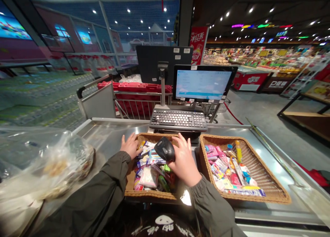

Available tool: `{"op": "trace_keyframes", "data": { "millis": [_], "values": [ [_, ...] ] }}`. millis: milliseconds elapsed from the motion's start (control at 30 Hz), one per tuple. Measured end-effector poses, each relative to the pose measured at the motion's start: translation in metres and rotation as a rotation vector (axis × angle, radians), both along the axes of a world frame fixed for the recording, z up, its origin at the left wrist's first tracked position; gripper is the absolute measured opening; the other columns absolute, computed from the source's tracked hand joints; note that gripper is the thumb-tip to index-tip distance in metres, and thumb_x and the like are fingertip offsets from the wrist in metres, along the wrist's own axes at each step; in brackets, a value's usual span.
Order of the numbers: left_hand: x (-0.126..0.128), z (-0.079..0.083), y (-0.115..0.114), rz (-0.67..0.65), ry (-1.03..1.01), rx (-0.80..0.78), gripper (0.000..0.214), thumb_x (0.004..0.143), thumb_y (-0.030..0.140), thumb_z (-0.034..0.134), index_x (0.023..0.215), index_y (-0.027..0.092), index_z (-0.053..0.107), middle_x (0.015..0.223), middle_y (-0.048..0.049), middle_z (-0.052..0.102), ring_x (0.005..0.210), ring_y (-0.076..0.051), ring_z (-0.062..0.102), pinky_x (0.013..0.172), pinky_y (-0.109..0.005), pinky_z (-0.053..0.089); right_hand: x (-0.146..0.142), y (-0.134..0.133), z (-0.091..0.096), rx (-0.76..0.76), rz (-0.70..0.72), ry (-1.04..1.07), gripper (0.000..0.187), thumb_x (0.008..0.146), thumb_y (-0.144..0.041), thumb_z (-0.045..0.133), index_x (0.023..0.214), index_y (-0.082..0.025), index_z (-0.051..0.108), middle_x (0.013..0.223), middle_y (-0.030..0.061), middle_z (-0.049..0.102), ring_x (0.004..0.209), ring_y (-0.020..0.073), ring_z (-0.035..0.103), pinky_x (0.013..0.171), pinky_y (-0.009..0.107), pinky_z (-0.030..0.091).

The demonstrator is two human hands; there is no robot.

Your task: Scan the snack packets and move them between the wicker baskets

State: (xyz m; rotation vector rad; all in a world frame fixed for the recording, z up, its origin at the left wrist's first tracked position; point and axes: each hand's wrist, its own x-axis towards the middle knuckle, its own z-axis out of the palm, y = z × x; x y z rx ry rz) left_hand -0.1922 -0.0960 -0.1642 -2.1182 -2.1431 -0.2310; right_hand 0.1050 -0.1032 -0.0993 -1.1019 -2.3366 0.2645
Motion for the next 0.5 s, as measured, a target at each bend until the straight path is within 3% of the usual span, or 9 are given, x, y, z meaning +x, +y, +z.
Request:
{"op": "trace_keyframes", "data": {
  "millis": [233, 367, 500],
  "values": [
    [0.037, 0.033, 0.007, -0.191, 0.038, 0.097, 0.022, 0.083, 0.041, 0.065, 0.081, 0.019, 0.065, 0.145, -0.0181, 0.051, 0.141, -0.038, 0.037, 0.112, -0.075, 0.018, 0.02, 0.002, 0.005, 0.0, -0.068, 0.02, 0.048, 0.068, -0.015, 0.06, 0.115, -0.016, 0.064, 0.139, 0.0159, 0.052, 0.145, 0.0398, 0.028, 0.115, 0.07, 0.015],
    [0.079, 0.046, 0.017, -0.348, 0.026, 0.135, 0.022, 0.084, 0.041, 0.066, 0.084, 0.019, 0.065, 0.147, -0.0184, 0.049, 0.142, -0.037, 0.036, 0.111, -0.074, 0.019, 0.045, 0.003, 0.007, 0.033, -0.143, 0.047, 0.044, 0.068, -0.017, 0.061, 0.112, -0.017, 0.065, 0.138, 0.0157, 0.053, 0.145, 0.0394, 0.028, 0.115, 0.069, 0.017],
    [0.126, 0.046, 0.034, -0.51, -0.013, 0.136, 0.025, 0.083, 0.044, 0.067, 0.087, 0.019, 0.066, 0.147, -0.0176, 0.05, 0.142, -0.036, 0.036, 0.113, -0.073, 0.016, 0.081, 0.002, 0.008, 0.074, -0.263, 0.052, 0.046, 0.068, -0.017, 0.06, 0.113, -0.017, 0.063, 0.138, 0.0158, 0.053, 0.144, 0.0406, 0.029, 0.113, 0.072, 0.018]
  ]
}}
